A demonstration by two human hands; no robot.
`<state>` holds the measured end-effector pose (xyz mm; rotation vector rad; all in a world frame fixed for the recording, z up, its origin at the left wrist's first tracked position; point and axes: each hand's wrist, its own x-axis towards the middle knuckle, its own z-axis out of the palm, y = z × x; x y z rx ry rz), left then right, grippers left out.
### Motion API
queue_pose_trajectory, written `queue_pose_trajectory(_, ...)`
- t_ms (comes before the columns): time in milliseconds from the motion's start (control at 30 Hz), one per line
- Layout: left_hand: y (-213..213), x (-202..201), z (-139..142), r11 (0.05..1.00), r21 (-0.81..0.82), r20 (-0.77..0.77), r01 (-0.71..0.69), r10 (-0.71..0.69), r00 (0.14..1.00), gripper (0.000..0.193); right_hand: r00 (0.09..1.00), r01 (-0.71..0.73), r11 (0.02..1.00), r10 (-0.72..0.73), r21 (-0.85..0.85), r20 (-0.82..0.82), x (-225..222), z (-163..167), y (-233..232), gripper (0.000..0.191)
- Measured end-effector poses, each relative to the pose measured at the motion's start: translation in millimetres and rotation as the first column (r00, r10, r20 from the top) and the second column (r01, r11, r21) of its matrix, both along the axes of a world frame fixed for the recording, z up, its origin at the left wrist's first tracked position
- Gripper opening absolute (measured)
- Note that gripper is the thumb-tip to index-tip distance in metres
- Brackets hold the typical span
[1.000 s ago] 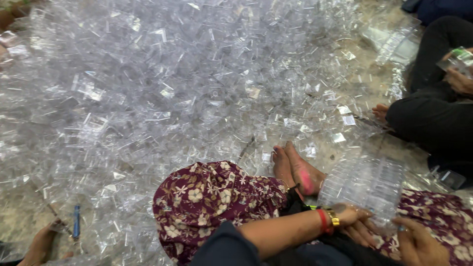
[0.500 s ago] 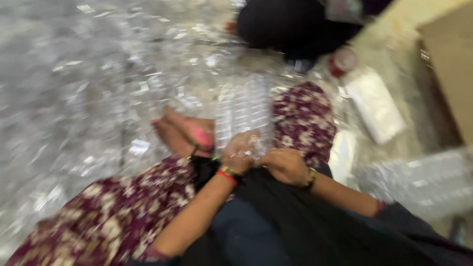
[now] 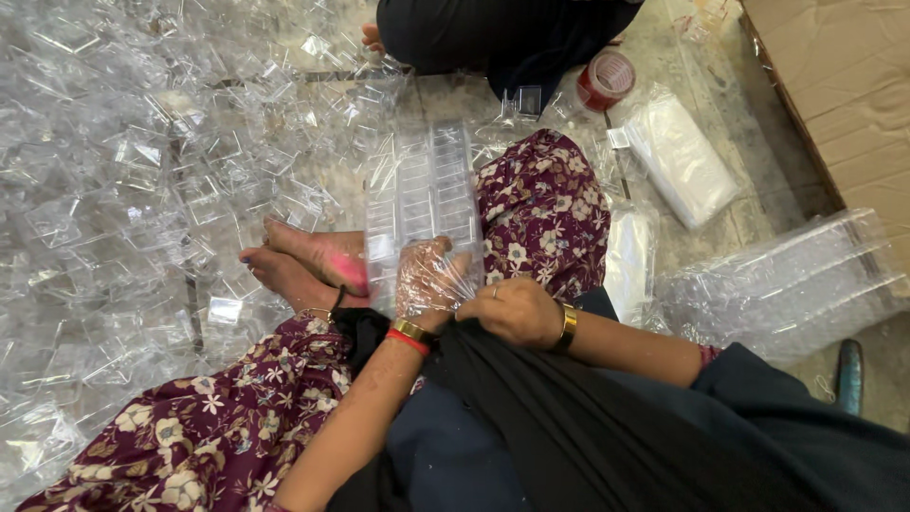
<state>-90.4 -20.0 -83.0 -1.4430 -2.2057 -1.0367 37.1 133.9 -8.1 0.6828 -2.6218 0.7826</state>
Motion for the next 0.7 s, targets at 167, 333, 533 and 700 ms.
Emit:
queue_pose_trajectory(167,11,-3,10,0.924,-0.377,0.231,-0.070,0.167,0.958,0.031,0.998,0.057,0.998,-0.057,-0.008,-0.004,-4,6,7,0.026)
queue_pose_trajectory(333,-9,-3,43,0.990,-0.061,-0.080,-0.124,0.119,0.990,0.067,0.931,0.356,0.934,-0.353,0.021,-0.097,-23,23,50,0.017)
queue_pose_trajectory(533,-49,-40,60,0.977,-0.191,-0.171,-0.097,0.064,0.983,0.046,0.861,0.445,0.894,-0.412,0.048,-0.297,-52,38,110,0.019)
queue_pose_trajectory(700,-47,-93,54,0.983,0.068,-0.402,-0.171,0.184,0.897,0.049,0.849,0.461,0.871,-0.379,0.167,-0.368,-98,34,127,0.019)
